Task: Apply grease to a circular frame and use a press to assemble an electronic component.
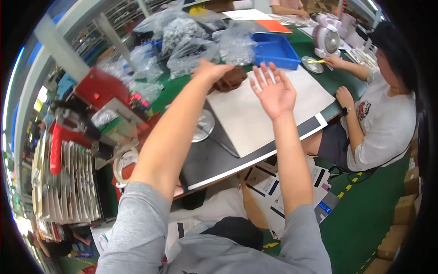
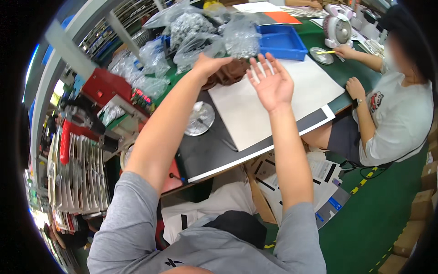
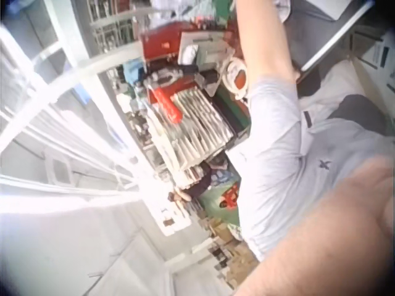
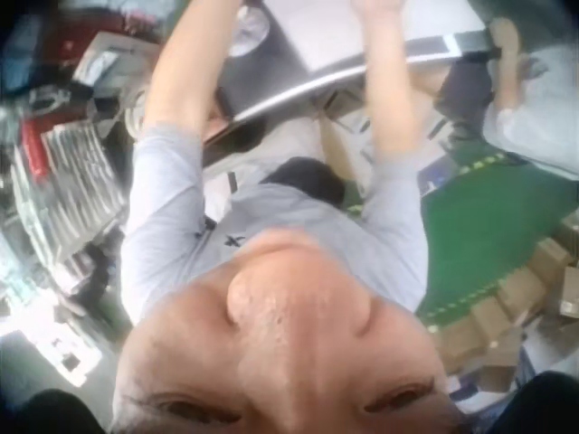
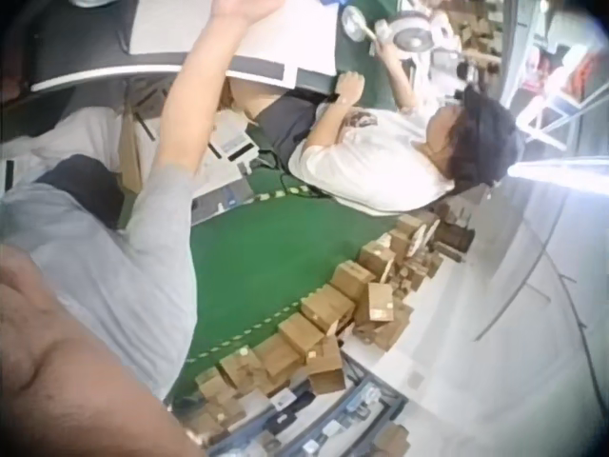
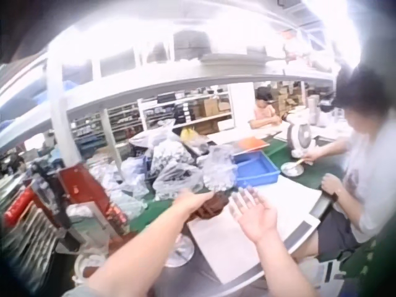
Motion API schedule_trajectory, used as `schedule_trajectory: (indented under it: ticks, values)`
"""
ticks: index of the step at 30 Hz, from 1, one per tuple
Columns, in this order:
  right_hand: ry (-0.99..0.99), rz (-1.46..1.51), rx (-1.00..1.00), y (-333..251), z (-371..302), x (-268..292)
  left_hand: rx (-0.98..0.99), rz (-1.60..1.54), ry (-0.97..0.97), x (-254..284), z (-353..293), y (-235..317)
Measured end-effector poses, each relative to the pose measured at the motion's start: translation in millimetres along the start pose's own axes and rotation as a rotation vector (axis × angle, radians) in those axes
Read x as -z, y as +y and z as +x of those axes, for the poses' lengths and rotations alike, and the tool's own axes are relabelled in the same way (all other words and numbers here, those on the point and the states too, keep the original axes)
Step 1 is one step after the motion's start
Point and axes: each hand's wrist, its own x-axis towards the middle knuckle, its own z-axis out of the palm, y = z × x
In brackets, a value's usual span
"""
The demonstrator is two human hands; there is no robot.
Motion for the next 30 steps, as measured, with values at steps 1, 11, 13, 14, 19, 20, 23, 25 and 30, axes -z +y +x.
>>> schedule_trajectory:
  ticks: [1, 11, 13, 14, 19, 20, 23, 25, 30]
  values:
    - [0.024, 0.024, -0.005, 2.1, 0.1, -0.6, 0.048, 0.08, 0.031, -0.4, 20.0, -9.6]
    - [0.063, 0.041, -0.006, -14.1, -3.9, 21.3, -0.17, 0.487, 0.047, -48.9, 61.8, -26.8]
    - [0.02, 0.063, -0.025, -13.7, 1.8, 19.7, -0.258, 0.291, 0.061, -31.4, 55.0, -23.5]
    - [-0.027, 0.079, -0.045, -12.1, 5.2, 16.5, -0.324, 0.109, 0.091, -22.3, 51.5, -21.3]
    - [-0.374, 0.24, -0.064, -14.3, 18.7, -15.2, -0.324, -0.564, -0.248, 5.7, -0.8, 26.5]
    - [-0.492, 0.302, -0.055, -14.3, 19.8, -23.4, -0.3, -0.701, -0.324, 10.5, -19.5, 37.8]
    - [-0.632, 0.32, -0.061, -6.2, 23.8, -41.4, -0.341, -0.984, -0.617, 16.3, -47.1, 44.3]
    - [-0.669, 0.286, -0.074, -2.4, 21.0, -50.7, -0.108, -1.249, -0.658, 12.5, -66.9, 46.4]
    - [-0.687, 0.183, -0.016, -13.4, 0.6, -65.8, -0.205, -1.384, -0.643, 3.9, -98.6, 53.3]
